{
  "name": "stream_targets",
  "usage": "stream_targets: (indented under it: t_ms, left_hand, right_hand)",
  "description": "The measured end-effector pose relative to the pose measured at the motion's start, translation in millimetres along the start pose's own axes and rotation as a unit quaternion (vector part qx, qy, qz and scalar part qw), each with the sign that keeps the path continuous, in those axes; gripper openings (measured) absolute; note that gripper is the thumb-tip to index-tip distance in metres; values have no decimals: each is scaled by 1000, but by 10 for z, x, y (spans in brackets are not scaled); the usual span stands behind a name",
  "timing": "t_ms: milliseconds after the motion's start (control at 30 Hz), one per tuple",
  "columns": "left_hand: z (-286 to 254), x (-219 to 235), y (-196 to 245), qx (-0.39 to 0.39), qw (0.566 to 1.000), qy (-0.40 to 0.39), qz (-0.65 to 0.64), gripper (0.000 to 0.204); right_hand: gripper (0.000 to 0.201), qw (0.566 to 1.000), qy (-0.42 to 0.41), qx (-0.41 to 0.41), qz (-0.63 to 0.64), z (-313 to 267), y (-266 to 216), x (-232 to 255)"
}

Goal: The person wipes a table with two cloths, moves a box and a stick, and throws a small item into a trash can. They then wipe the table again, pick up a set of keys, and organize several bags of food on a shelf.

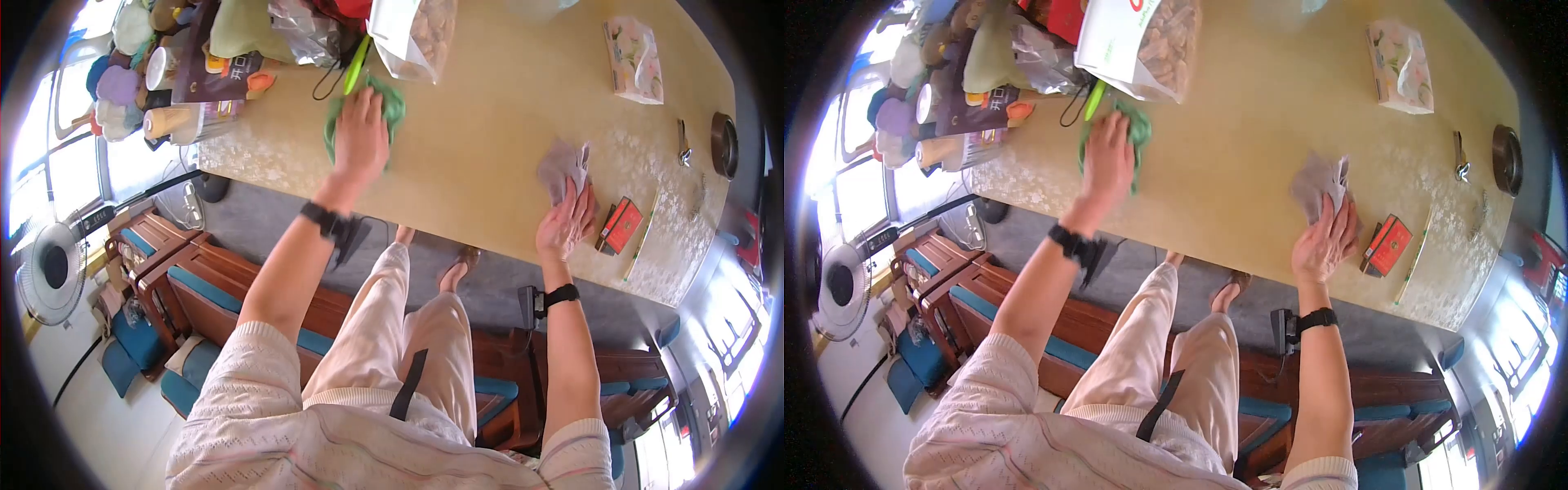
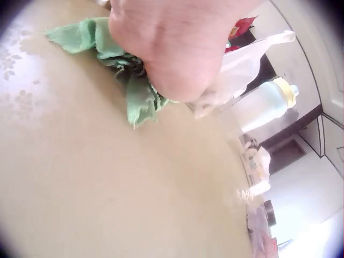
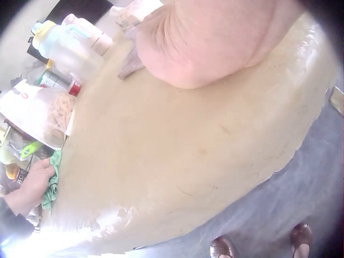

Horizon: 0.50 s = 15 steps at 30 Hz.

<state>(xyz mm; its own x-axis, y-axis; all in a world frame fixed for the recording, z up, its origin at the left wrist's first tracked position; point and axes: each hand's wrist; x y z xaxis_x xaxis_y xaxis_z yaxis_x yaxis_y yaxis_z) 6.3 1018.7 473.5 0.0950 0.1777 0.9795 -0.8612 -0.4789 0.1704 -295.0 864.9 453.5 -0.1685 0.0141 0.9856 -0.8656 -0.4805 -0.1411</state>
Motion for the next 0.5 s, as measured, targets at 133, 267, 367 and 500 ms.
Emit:
stream_targets:
  t_ms: [133, 267, 367, 500]
  left_hand:
    - [-525, 202, -105, -44, 997, -60, -30, 37]
    - [-121, 136, -32, 38, 995, -78, -56, 37]
    - [-8, -238, 401, 16, 999, 19, -32, 39]
    - [-324, -147, 465, -122, 986, 28, -113, 38]
  right_hand:
    - [51, 1000, -17, -18, -5, 9, 1, 3]
    - [51, 1000, -11, -7, 1, -15, -2, 2]
    - [51, 1000, -7, -5, -2, -24, 40, -13]
    - [51, 1000, 4, 2, -10, -7, 25, -62]
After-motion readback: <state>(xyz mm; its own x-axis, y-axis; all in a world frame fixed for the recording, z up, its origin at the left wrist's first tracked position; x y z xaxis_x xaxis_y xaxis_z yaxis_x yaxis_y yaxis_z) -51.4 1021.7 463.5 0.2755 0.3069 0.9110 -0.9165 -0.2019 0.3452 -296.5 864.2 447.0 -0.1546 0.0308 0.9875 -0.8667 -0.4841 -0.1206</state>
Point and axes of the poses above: each hand's wrist, its own z-axis towards the middle knuckle, its own x-axis out of the back of the hand, y = z × x, and after that the axes turned 4 degrees about -x, right-handed
